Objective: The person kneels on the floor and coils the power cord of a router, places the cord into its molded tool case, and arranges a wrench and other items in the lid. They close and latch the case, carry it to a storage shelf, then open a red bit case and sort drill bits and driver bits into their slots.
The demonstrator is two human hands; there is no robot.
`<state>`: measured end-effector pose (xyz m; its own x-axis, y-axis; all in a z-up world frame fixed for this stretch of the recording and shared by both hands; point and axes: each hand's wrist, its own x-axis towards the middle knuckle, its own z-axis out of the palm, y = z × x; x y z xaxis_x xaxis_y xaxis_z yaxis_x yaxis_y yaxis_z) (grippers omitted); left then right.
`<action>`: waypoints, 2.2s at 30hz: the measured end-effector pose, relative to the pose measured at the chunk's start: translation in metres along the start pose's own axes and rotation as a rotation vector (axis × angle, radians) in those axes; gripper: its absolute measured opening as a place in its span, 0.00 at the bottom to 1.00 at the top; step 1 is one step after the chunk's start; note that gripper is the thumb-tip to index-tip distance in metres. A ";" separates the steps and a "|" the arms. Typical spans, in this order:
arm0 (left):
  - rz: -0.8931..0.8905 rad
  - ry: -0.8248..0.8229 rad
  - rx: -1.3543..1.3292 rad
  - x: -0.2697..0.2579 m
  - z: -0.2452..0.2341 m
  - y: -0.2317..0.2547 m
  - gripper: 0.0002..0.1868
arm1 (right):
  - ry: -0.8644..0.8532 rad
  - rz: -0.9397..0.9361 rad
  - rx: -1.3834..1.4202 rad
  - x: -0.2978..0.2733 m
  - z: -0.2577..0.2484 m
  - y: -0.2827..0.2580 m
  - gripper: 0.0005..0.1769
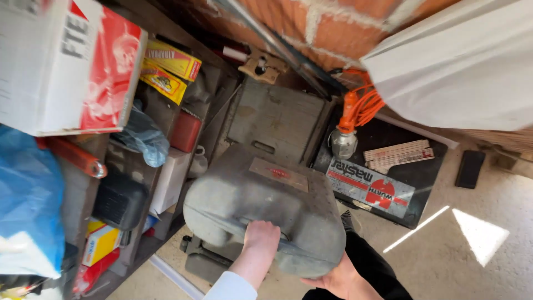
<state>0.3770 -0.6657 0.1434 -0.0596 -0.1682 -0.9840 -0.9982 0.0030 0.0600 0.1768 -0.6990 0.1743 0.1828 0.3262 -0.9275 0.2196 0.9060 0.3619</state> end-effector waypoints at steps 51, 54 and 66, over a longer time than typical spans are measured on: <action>-0.007 0.456 0.199 0.149 -0.080 -0.129 0.12 | -0.290 -0.456 0.112 0.141 0.132 -0.094 0.59; -0.007 0.486 0.205 0.154 -0.068 -0.129 0.11 | -0.309 -0.475 0.110 0.147 0.130 -0.089 0.59; 0.007 0.535 0.207 0.161 -0.051 -0.130 0.10 | -0.219 -0.493 0.139 0.150 0.142 -0.079 0.59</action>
<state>0.4976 -0.7430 -0.0139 -0.1083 -0.6431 -0.7581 -0.9816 0.1899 -0.0208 0.3228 -0.7605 0.0200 0.2176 -0.2042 -0.9544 0.4515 0.8880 -0.0871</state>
